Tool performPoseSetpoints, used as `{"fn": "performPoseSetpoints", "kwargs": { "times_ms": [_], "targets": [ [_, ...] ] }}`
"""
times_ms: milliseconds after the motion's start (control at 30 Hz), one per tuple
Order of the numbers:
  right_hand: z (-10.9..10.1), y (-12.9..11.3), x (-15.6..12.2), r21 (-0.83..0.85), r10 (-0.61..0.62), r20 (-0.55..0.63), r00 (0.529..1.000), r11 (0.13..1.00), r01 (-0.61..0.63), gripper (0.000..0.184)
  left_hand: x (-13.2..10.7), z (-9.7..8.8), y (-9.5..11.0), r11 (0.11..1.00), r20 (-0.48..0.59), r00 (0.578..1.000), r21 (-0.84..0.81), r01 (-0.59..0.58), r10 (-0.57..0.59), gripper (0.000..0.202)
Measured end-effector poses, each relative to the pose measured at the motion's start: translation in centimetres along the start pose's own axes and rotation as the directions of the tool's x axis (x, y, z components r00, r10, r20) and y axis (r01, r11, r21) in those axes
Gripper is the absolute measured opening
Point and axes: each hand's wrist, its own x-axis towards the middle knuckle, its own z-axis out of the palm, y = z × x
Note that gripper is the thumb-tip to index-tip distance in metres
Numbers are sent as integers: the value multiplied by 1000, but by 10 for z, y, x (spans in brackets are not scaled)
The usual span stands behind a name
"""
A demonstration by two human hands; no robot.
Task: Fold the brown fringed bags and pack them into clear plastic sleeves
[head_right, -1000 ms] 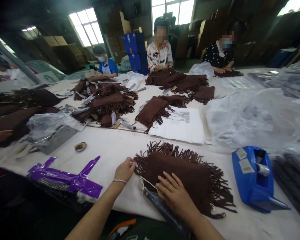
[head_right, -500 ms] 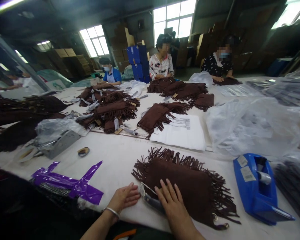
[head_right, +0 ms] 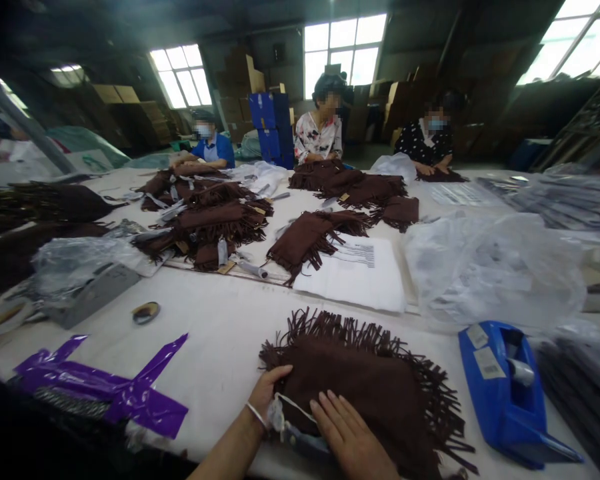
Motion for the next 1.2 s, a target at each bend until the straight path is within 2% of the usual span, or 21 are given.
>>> {"fn": "performPoseSetpoints", "kwargs": {
  "times_ms": [100,200,267,333,367,400,467,500,533,567,600,667,767,867,933,967,1033,1100,1133,1167,1200],
  "targets": [
    [-2,-4,-1,32,-21,17,1000,999,21,64,8,-5,12,994,54,994,-61,-89,92,40],
    [0,-7,-1,148,-13,72,997,989,2,66,6,-10,26,977,29,979,-69,-202,204,36],
    [2,-10,-3,245,10,130,991,969,-42,69,3,-8,28,953,-21,953,31,-303,303,35],
    [4,-11,-6,319,17,194,981,944,-79,72,0,-2,22,862,-41,891,277,-425,452,39],
    [4,-11,-7,345,12,215,977,935,-87,74,-1,2,15,757,-5,849,457,-468,528,40],
    [5,-11,-8,367,-2,225,974,926,-83,76,-1,5,7,591,70,807,644,-485,586,42],
    [5,-8,-12,403,-36,213,976,914,-55,79,1,9,-11,121,284,756,895,-430,590,44],
    [5,-7,-14,416,-46,197,979,909,-41,79,2,10,-18,-116,377,750,919,-378,544,46],
    [5,-5,-16,425,-47,181,982,905,-36,78,4,10,-25,-308,446,747,892,-330,493,48],
    [4,-3,-19,431,-38,173,984,901,-41,76,5,9,-29,-445,488,751,848,-288,445,50],
    [2,-2,-22,437,-20,175,984,897,-60,75,6,8,-32,-539,513,757,803,-256,405,52],
    [-2,1,-31,455,26,198,980,883,-116,71,5,7,-33,-650,550,765,722,-235,334,54],
    [-12,4,-49,508,110,221,969,835,-211,67,6,11,-30,-733,608,756,625,-269,241,55],
    [-24,6,-74,544,301,223,927,751,-374,60,10,22,-28,-772,636,755,557,-305,161,57],
    [-33,1,-94,577,504,222,835,622,-528,50,12,31,-29,-794,648,757,501,-344,82,58],
    [-37,-4,-104,610,615,220,757,519,-599,46,13,36,-30,-802,655,755,462,-378,21,59],
    [-43,-15,-124,713,811,251,529,215,-668,39,13,47,-34,-798,658,740,366,-479,-142,64],
    [-45,-25,-141,808,886,372,276,-163,-566,41,12,57,-40,-766,635,705,268,-585,-316,71],
    [-44,-29,-148,825,869,459,185,-340,-451,46,13,62,-45,-752,618,689,229,-618,-378,75],
    [-43,-31,-153,816,828,544,133,-486,-312,50,14,66,-50,-748,601,682,199,-633,-417,78],
    [-41,-32,-157,785,779,616,118,-595,-171,54,16,69,-56,-754,587,682,175,-633,-436,80]
  ]
}}
